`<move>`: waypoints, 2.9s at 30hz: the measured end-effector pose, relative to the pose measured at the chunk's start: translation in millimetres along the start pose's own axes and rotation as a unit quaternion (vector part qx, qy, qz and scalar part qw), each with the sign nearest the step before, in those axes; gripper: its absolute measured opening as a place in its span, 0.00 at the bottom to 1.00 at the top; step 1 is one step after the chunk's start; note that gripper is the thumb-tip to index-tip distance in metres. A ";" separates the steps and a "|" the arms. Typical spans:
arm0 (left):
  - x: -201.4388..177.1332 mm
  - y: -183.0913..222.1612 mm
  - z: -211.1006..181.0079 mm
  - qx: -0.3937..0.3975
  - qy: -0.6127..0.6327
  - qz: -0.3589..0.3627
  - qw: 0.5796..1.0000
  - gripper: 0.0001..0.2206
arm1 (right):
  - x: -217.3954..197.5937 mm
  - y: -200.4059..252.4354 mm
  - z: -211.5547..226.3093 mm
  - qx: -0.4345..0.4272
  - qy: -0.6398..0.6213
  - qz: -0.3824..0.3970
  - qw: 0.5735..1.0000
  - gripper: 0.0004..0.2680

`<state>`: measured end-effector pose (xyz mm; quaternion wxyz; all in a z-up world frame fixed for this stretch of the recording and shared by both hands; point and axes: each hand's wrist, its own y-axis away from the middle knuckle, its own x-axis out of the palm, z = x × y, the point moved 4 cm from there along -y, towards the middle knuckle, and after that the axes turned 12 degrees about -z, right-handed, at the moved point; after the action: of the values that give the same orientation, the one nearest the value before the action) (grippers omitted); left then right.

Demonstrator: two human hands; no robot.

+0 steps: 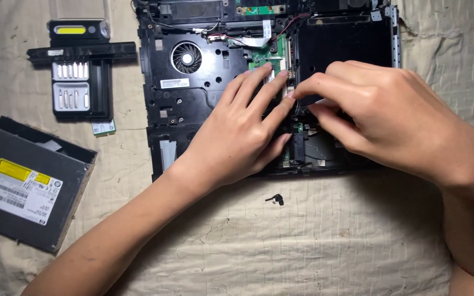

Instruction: A person uses a small applicator tool and their hands to work on the internal components of a disassembled laptop on a repair bench.

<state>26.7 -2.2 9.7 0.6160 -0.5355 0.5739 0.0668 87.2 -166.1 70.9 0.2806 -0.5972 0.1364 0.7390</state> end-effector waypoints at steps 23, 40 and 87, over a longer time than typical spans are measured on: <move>-4.2 -3.4 3.3 -0.064 0.014 0.037 0.997 0.24 | 4.8 3.1 -5.2 0.014 -0.019 -0.063 0.998 0.08; -1.2 -1.4 3.7 -0.059 0.009 0.037 0.998 0.24 | -13.8 -15.5 -13.0 0.027 -0.112 -0.107 0.988 0.07; 2.0 1.9 0.6 -0.046 -0.030 0.026 0.998 0.25 | 6.9 -54.9 -31.4 0.014 -0.070 -0.007 0.997 0.12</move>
<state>26.4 -2.0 6.9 0.6059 -0.5454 0.5655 0.1251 143.3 -137.0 63.7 0.3033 -0.5405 0.1228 0.7751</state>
